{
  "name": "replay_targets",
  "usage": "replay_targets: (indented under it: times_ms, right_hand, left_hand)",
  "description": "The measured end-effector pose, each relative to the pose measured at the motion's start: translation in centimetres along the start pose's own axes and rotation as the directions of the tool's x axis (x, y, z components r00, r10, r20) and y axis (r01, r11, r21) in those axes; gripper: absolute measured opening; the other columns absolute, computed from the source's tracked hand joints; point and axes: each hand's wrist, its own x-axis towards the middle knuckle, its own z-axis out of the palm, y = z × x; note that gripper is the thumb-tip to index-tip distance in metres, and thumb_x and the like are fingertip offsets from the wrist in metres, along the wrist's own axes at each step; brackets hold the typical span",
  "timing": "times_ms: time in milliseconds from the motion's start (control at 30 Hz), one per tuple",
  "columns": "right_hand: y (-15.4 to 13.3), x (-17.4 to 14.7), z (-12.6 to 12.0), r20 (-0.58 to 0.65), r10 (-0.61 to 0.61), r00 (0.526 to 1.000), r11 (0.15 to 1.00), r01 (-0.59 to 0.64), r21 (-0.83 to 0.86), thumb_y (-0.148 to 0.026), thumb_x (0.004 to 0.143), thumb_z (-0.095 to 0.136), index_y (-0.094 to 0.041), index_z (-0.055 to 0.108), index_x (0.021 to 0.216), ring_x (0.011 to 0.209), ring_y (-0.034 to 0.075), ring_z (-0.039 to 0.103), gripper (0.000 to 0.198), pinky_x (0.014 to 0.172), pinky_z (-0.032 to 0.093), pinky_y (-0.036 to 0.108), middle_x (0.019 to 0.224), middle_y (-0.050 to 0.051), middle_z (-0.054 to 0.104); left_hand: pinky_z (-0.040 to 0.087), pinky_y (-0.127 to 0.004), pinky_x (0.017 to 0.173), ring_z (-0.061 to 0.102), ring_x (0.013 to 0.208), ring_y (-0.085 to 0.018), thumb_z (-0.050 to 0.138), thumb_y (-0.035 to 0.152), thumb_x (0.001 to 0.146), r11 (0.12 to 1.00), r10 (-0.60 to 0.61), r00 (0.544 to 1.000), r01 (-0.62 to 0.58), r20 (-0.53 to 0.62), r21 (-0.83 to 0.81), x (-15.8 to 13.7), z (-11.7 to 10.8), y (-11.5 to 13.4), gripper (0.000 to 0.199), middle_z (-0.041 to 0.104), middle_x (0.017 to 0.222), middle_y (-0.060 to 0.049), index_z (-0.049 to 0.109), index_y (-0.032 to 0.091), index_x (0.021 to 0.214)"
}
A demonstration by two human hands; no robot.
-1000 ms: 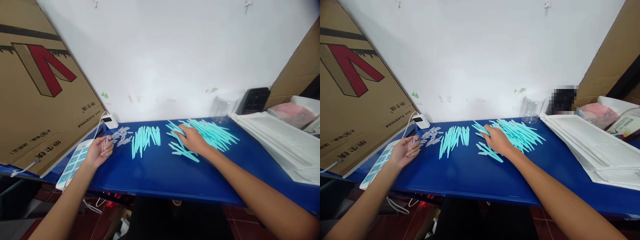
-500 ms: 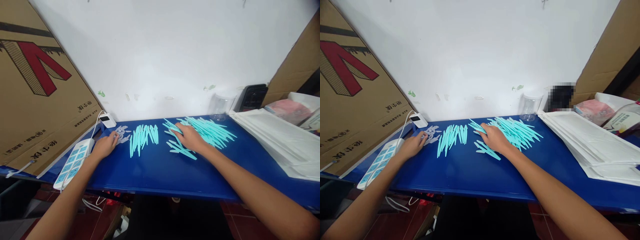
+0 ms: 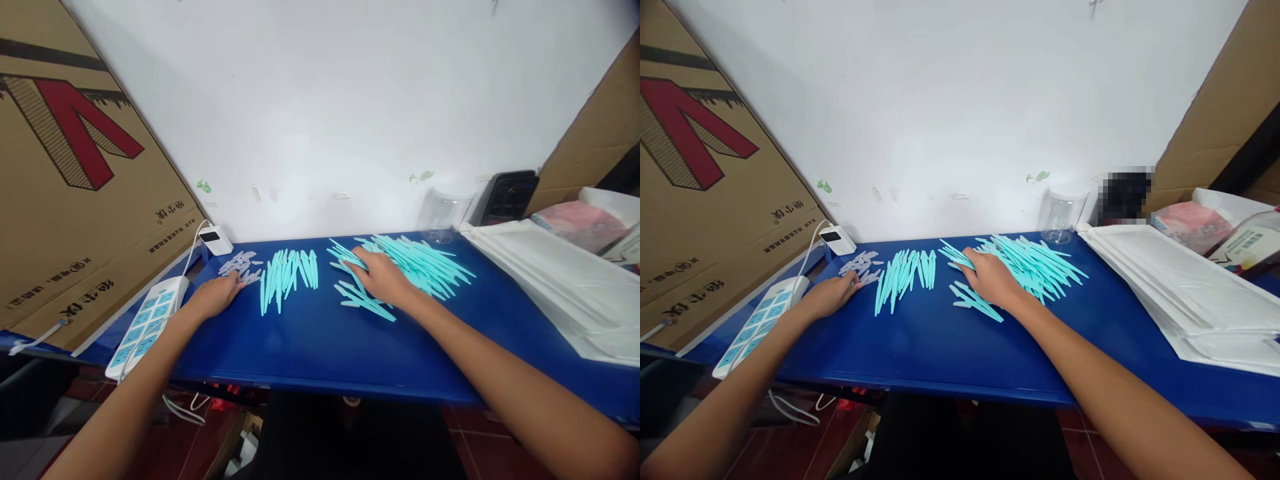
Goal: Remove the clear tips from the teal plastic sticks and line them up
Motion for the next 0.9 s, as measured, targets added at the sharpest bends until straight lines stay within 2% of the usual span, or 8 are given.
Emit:
replay_targets:
  times_ms: [200, 367, 467, 533, 600, 667, 767, 900]
  right_hand:
    - [-0.1, 0.1, -0.3, -0.009, 0.041, 0.999, 0.998, -0.04, 0.045, -0.037, 0.103, 0.05, -0.026, 0.029, 0.08, 0.052, 0.017, 0.031, 0.033, 0.057, 0.022, 0.031, 0.056, -0.006, 0.032]
    - [-0.3, 0.3, -0.4, -0.015, 0.112, 0.994, 0.986, -0.109, 0.127, -0.051, 0.104, 0.047, -0.026, 0.033, 0.077, 0.054, 0.017, 0.037, 0.04, 0.059, 0.027, 0.031, 0.057, -0.005, 0.04]
    - [-0.3, 0.5, -0.5, -0.022, 0.162, 0.987, 0.971, -0.155, 0.183, -0.053, 0.104, 0.047, -0.025, 0.041, 0.075, 0.06, 0.018, 0.047, 0.041, 0.062, 0.034, 0.031, 0.062, -0.002, 0.052]
    - [-0.2, 0.7, -0.7, -0.017, 0.196, 0.981, 0.957, -0.187, 0.222, -0.053, 0.104, 0.047, -0.024, 0.046, 0.075, 0.062, 0.018, 0.052, 0.041, 0.064, 0.038, 0.032, 0.064, -0.001, 0.056]
    - [-0.1, 0.9, -1.0, -0.008, 0.229, 0.973, 0.94, -0.219, 0.262, -0.052, 0.104, 0.047, -0.023, 0.051, 0.078, 0.064, 0.019, 0.055, 0.04, 0.066, 0.041, 0.032, 0.065, -0.001, 0.058]
    - [0.0, 1.0, -1.2, 0.004, 0.258, 0.966, 0.922, -0.248, 0.299, -0.049, 0.104, 0.046, -0.022, 0.054, 0.079, 0.065, 0.019, 0.057, 0.038, 0.067, 0.043, 0.032, 0.066, 0.0, 0.059]
    - [0.1, 1.2, -1.4, 0.028, 0.284, 0.958, 0.897, -0.276, 0.344, -0.044, 0.104, 0.045, -0.022, 0.052, 0.079, 0.061, 0.017, 0.055, 0.034, 0.063, 0.043, 0.03, 0.068, 0.0, 0.06]
    - [-0.1, 1.1, -1.3, 0.059, 0.289, 0.955, 0.873, -0.289, 0.393, -0.048, 0.103, 0.047, -0.022, 0.051, 0.081, 0.052, 0.013, 0.047, 0.034, 0.055, 0.04, 0.029, 0.068, -0.002, 0.06]
  left_hand:
    - [0.045, -0.039, 0.071, 0.069, 0.078, -0.035, 0.026, 0.048, 0.105, 0.999, -0.037, 0.994, 0.037, -0.102, -0.003, 0.1, -0.2, 0.2, 0.044, 0.073, 0.086, -0.017, 0.053, 0.015, 0.116]
    - [0.04, -0.033, 0.067, 0.062, 0.074, -0.026, 0.028, 0.047, 0.106, 0.957, -0.014, 0.928, -0.097, -0.373, -0.275, 1.7, -3.1, 2.7, 0.034, 0.061, 0.077, -0.006, 0.05, 0.021, 0.101]
    - [0.041, -0.03, 0.065, 0.053, 0.066, -0.019, 0.031, 0.051, 0.106, 0.762, 0.025, 0.876, -0.328, -0.481, -0.558, 3.8, -5.4, 6.8, 0.038, 0.054, 0.071, -0.001, 0.045, 0.023, 0.085]
    - [0.036, -0.026, 0.055, 0.041, 0.053, -0.013, 0.032, 0.057, 0.106, 0.47, 0.087, 0.907, -0.402, -0.411, -0.786, 5.4, -6.5, 10.1, 0.044, 0.045, 0.06, 0.003, 0.041, 0.023, 0.08]
    - [0.023, -0.023, 0.045, 0.026, 0.044, -0.009, 0.037, 0.067, 0.102, 0.173, 0.159, 0.947, -0.305, -0.279, -0.936, 6.7, -7.0, 13.2, 0.049, 0.036, 0.053, 0.007, 0.036, 0.024, 0.077]
    - [0.016, -0.022, 0.042, 0.018, 0.041, -0.007, 0.044, 0.074, 0.097, -0.012, 0.214, 0.959, -0.186, -0.185, -0.982, 7.6, -6.7, 15.7, 0.054, 0.032, 0.049, 0.009, 0.035, 0.024, 0.077]
    - [0.013, -0.022, 0.041, 0.015, 0.041, -0.006, 0.049, 0.078, 0.092, -0.095, 0.28, 0.955, -0.072, -0.096, -0.993, 7.9, -5.3, 17.5, 0.057, 0.031, 0.049, 0.011, 0.042, 0.023, 0.079]
    - [0.016, -0.022, 0.045, 0.018, 0.047, -0.006, 0.054, 0.071, 0.095, -0.009, 0.397, 0.917, -0.041, -0.041, -0.999, 6.8, -3.4, 17.3, 0.052, 0.029, 0.06, 0.009, 0.054, 0.019, 0.091]
